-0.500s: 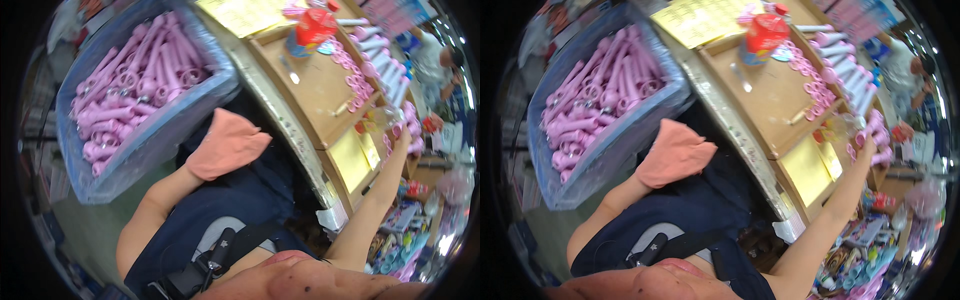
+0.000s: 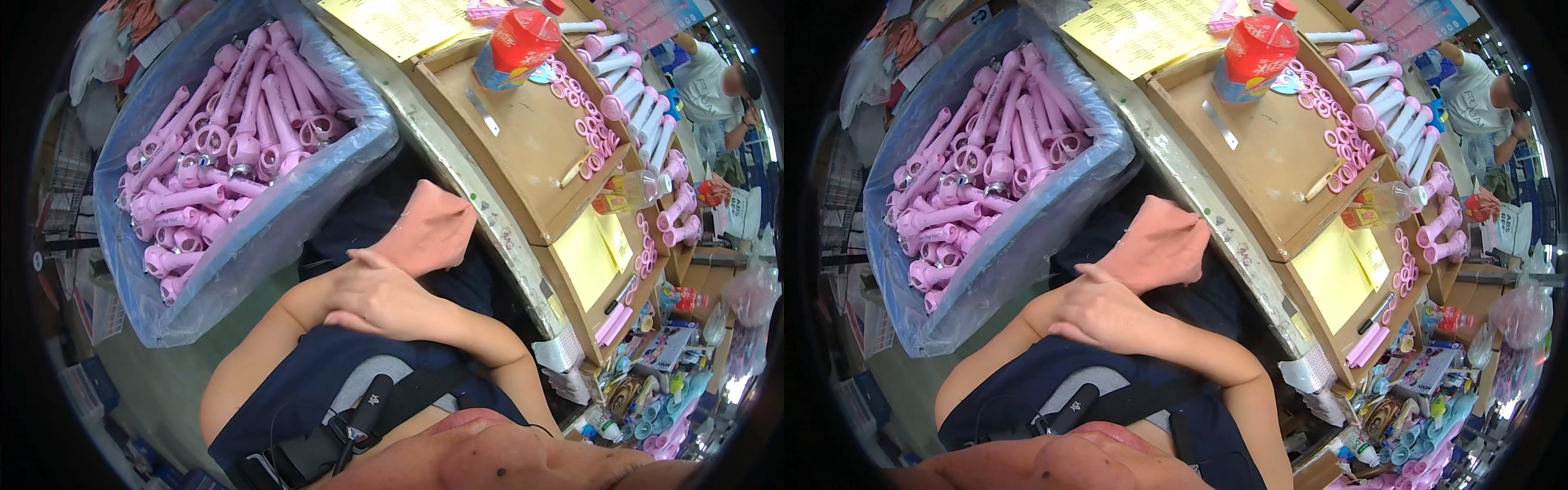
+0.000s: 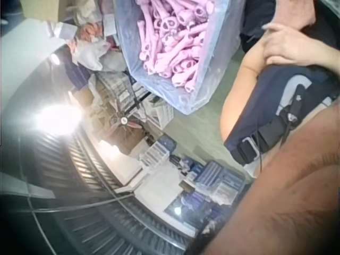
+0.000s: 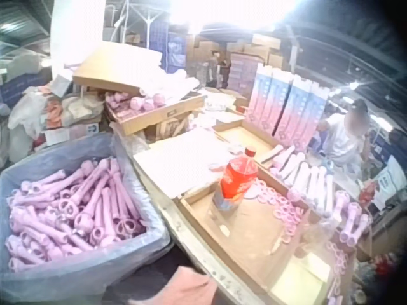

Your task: The person picks pink bubble maker handles from a bin, wipes them with a cloth, and attaches a metal bubble head. They then use a small tool to adjust the head and place the assembled unit on a tray. The process repeats with another handle.

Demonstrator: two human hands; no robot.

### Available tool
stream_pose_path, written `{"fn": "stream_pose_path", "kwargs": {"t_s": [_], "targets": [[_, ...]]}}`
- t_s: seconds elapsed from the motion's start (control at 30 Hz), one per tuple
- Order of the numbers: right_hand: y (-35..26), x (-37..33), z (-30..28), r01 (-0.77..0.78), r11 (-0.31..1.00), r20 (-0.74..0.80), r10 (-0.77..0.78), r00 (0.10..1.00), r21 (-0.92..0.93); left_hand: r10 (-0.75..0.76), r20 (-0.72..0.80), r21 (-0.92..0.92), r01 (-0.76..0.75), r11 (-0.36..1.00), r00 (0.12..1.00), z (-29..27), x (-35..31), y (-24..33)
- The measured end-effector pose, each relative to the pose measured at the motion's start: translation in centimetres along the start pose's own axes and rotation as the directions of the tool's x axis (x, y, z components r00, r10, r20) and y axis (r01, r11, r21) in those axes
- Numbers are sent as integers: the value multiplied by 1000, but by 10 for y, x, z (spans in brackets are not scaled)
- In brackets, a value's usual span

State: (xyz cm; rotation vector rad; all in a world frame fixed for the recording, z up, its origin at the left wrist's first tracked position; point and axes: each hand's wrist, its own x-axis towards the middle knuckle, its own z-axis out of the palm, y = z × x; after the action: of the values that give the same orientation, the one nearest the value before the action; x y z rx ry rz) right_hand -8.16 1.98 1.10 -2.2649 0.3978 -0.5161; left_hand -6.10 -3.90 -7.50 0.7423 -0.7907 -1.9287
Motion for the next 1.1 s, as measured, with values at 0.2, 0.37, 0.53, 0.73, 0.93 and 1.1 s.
{"fn": "stream_pose_path", "kwargs": {"t_s": [0.2, 0.37, 0.53, 0.73, 0.93, 1.1], "targets": [[15, 27, -18, -389, 848, -134, 365, 921, -360, 36, 113, -12, -35, 999, 993, -21, -30, 39], [29, 27, -43, -268, 963, -485, 241, 841, 15, 202, 220, 498, -288, 818, 954, -14, -45, 81], [48, -3, -81, -729, 683, -558, 620, 552, 39, 287, 344, 862, -422, 280, 894, -12, -45, 116], [77, -9, -93, -668, 720, -570, 474, 671, -188, 176, 423, 877, -353, -326, 889, -17, -37, 126], [179, 17, -212, -816, 511, -945, -301, 125, -271, 261, 543, 722, -285, -630, 798, -15, -50, 145], [210, 16, -244, -375, 922, -928, 220, 301, 97, 199, 393, 840, -262, -475, 898, -10, -70, 173]]}}
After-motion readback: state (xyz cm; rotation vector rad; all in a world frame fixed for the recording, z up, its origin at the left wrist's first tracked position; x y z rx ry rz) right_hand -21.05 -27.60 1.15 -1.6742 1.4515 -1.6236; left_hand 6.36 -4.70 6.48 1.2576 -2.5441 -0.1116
